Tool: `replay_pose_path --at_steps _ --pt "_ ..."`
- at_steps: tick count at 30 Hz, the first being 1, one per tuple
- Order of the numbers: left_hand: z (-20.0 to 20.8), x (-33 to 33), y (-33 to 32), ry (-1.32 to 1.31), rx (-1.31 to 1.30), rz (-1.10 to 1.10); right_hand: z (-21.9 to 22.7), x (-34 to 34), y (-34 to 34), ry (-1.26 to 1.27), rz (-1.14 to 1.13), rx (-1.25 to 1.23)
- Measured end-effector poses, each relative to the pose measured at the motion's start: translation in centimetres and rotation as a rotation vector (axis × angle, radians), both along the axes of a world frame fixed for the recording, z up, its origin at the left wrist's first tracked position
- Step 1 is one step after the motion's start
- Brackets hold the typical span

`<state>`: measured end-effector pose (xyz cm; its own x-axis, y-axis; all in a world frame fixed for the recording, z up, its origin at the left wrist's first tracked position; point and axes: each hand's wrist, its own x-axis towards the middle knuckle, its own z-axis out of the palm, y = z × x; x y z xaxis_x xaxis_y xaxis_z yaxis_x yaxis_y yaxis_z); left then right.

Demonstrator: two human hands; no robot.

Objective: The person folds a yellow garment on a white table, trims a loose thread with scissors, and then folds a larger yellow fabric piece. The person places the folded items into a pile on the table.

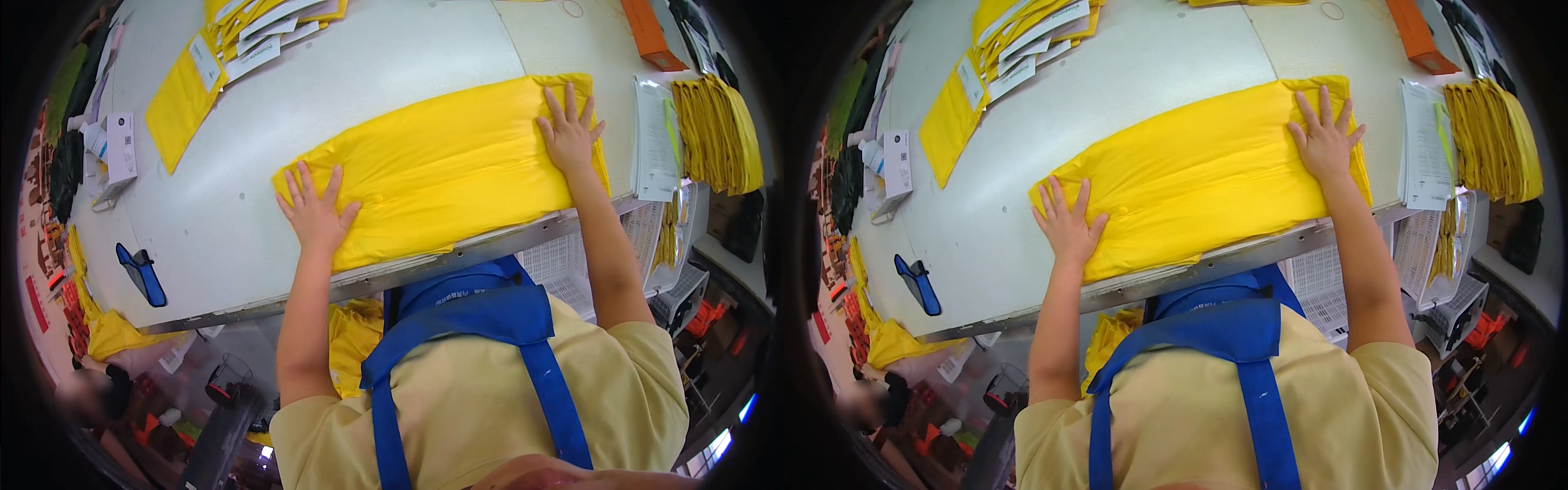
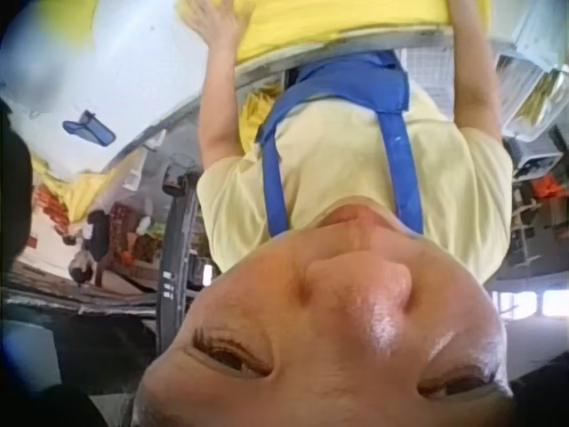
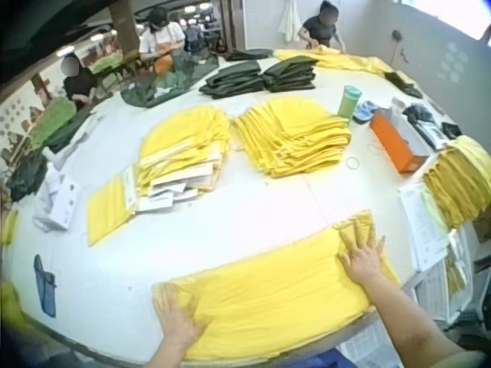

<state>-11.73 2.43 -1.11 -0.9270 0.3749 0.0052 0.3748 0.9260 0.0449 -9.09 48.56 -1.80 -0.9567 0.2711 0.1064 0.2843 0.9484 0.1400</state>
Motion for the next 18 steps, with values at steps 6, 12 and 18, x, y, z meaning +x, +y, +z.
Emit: replay_pose_path --at_steps 6,12,18 --pt "0.5 0.7 -1.7 0.021 0.359 0.162 -0.1 0.2 0.4 -0.057 -0.034 0.047" --pt "1.0 2.3 -5.7 -0.622 1.031 0.918 3.4 -0.4 -13.0 0.31 0.148 -0.97" --pt "11.2 1.6 -3.0 -0.909 1.629 0.758 0.1 1.6 -19.4 0.18 0.27 -1.351"
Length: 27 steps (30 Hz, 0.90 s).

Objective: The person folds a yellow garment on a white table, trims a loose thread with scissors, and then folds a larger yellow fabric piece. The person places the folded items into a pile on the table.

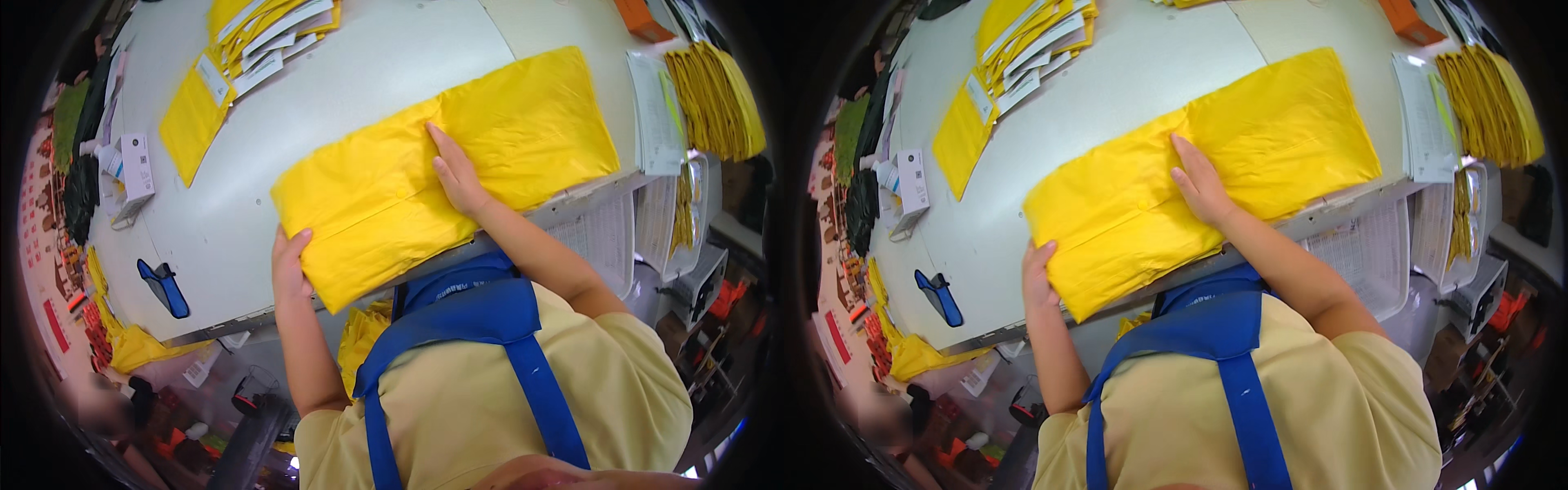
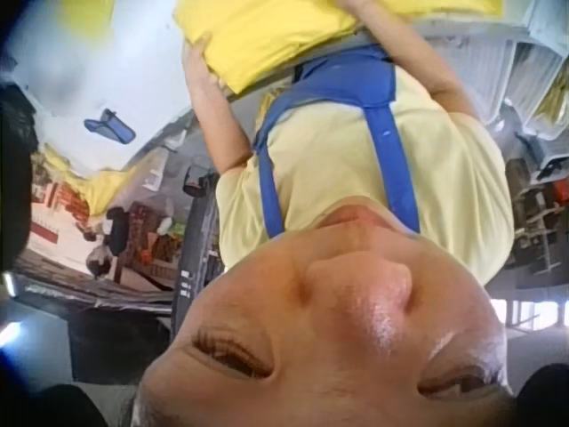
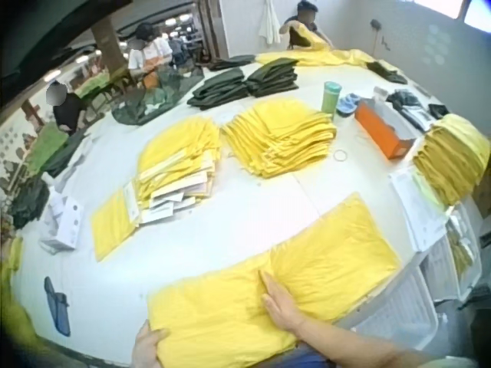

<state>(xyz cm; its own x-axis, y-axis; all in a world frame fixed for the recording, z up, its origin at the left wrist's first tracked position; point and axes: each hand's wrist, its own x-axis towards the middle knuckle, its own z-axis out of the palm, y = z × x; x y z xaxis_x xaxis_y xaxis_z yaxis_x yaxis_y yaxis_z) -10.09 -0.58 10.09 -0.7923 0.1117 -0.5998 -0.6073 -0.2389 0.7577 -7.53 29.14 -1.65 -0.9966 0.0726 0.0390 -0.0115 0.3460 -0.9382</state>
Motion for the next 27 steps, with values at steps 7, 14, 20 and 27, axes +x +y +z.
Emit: replay_pose_path --at_steps 7,14,20,27 --pt "9.7 -1.1 25.6 0.129 0.386 -0.166 0.4 1.1 2.6 -0.036 -0.07 -0.558" --pt "-0.8 0.9 28.5 0.745 -0.521 -0.54 0.2 2.1 5.7 -0.068 -0.102 -0.385" --pt "-6.7 5.5 24.5 -0.232 0.292 -0.165 1.6 0.9 5.5 -0.072 -0.007 0.009" --pt "-5.3 4.3 25.3 -0.239 0.389 -0.071 9.5 0.4 9.9 -0.211 0.309 0.866"
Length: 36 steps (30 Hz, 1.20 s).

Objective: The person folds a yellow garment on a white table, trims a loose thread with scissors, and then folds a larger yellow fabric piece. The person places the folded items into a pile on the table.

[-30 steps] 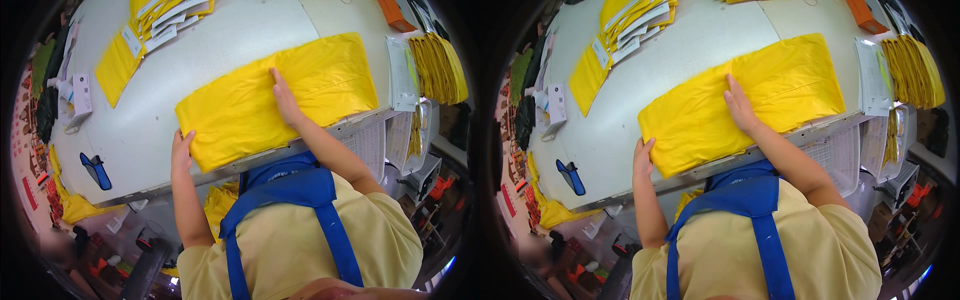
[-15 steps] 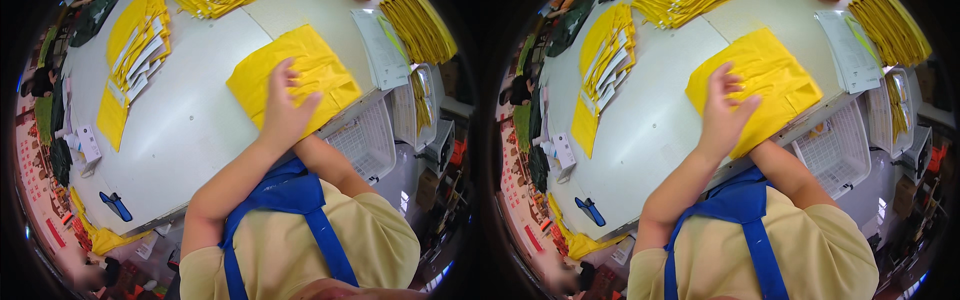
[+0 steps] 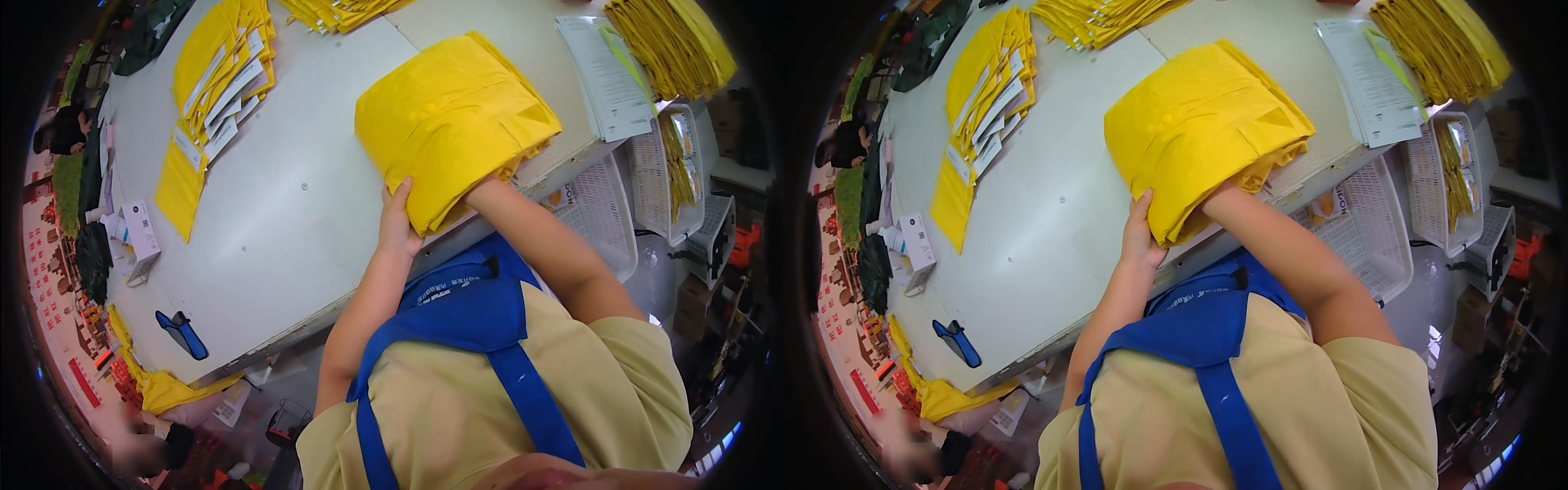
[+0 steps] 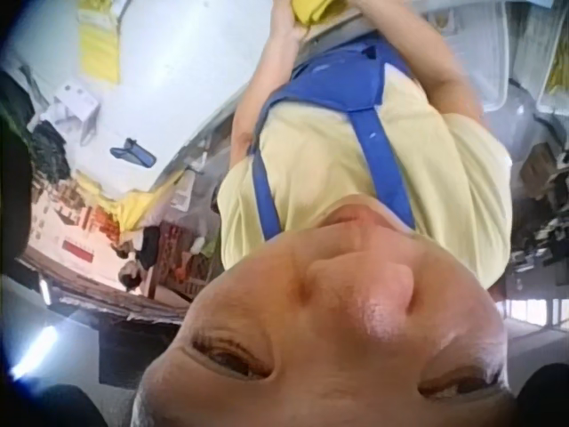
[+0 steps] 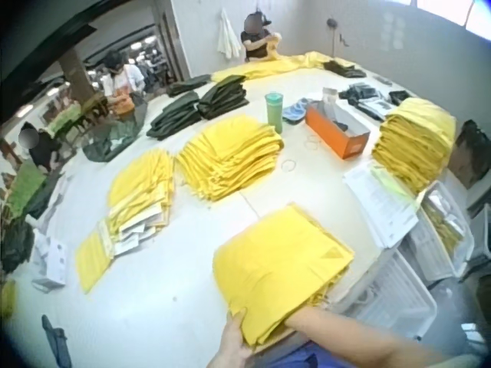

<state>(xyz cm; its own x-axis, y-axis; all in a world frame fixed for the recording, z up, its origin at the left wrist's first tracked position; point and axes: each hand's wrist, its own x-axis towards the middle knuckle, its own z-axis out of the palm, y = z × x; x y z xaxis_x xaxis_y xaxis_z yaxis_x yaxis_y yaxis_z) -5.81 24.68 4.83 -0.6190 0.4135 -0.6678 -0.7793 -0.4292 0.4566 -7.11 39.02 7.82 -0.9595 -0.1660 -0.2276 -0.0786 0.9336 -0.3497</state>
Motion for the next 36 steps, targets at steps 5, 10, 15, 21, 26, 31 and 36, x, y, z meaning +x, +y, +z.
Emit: replay_pose_path --at_steps 5,10,15,21,26,31,36 --pt "-1.5 0.5 -0.7 0.096 -0.062 0.027 4.9 5.9 5.7 -0.478 0.407 -0.261" --pt "-3.6 1.9 -0.3 0.247 -0.189 0.012 -1.8 4.4 18.8 0.021 -0.748 -0.513" --pt "-3.4 1.1 -1.0 0.216 -0.14 0.024 -0.9 2.4 15.4 -0.275 -0.82 -0.483" --pt "-4.7 -2.1 -4.1 -0.054 0.323 0.027 -3.6 2.9 12.5 -0.137 -0.809 -0.176" --pt "-5.7 -1.8 -5.8 -0.06 0.487 0.119 -2.1 2.8 13.3 -0.261 -1.046 -0.699" --pt "-2.7 -0.5 -5.9 0.047 0.634 0.336 2.7 2.8 6.7 -0.223 -1.089 -1.141" --pt "-4.9 0.2 -7.4 0.118 0.296 0.24 -5.0 6.9 -1.6 -0.422 -0.68 -0.775"
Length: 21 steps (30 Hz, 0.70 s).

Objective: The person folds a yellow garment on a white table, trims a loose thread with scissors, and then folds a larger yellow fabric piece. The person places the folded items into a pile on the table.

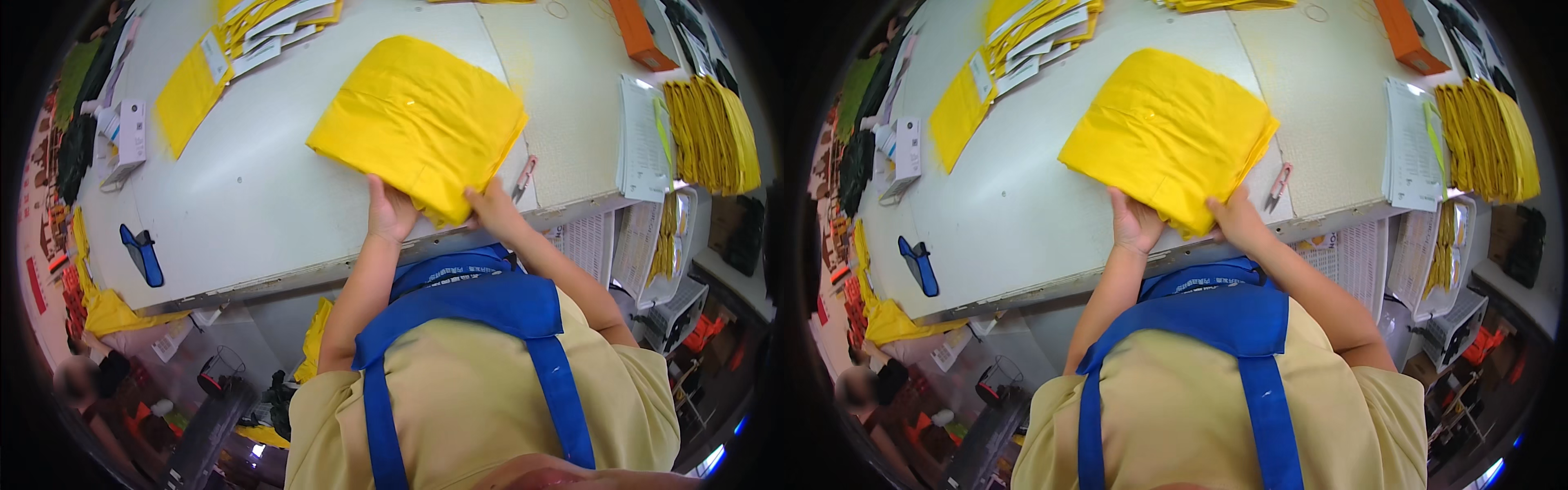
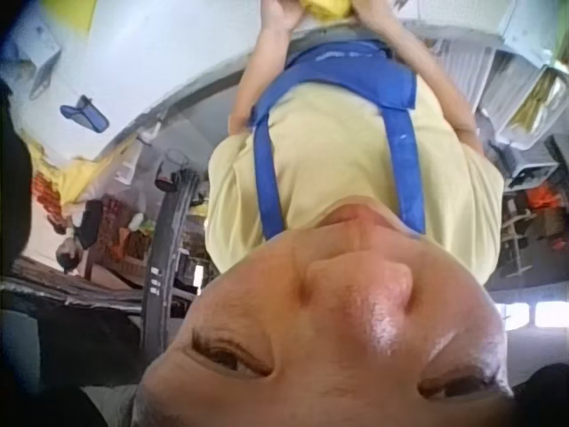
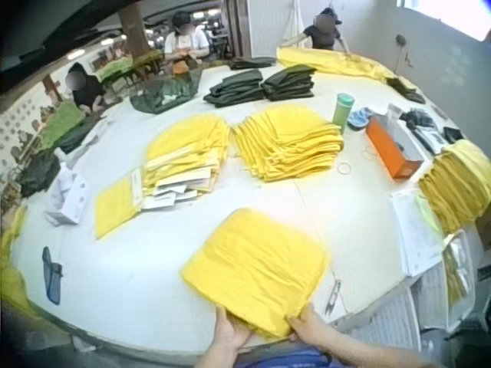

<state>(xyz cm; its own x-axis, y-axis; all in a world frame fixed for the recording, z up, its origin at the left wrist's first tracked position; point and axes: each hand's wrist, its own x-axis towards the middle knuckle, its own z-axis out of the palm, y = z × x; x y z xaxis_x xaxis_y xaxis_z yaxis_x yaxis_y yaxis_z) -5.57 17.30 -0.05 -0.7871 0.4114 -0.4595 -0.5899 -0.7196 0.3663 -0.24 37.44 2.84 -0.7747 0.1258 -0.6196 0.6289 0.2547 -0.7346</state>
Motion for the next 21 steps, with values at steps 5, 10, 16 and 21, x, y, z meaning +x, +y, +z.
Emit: replay_pose_path --at_steps 5,10,16,21 --pt "0.0 -0.8 -2.5 0.08 -0.372 0.044 9.3 -6.5 3.3 -0.01 0.291 -0.096" --pt "0.2 -1.4 -2.3 -0.058 -0.407 0.039 2.8 -16.7 5.5 0.017 0.223 -0.009" --pt "0.2 -1.6 -2.5 -0.078 -0.504 0.018 0.6 -18.7 5.9 -0.421 0.208 -0.644" --pt "-0.8 -0.7 -4.1 0.022 -0.675 -0.018 1.4 -18.0 3.4 -0.394 0.307 -0.762"
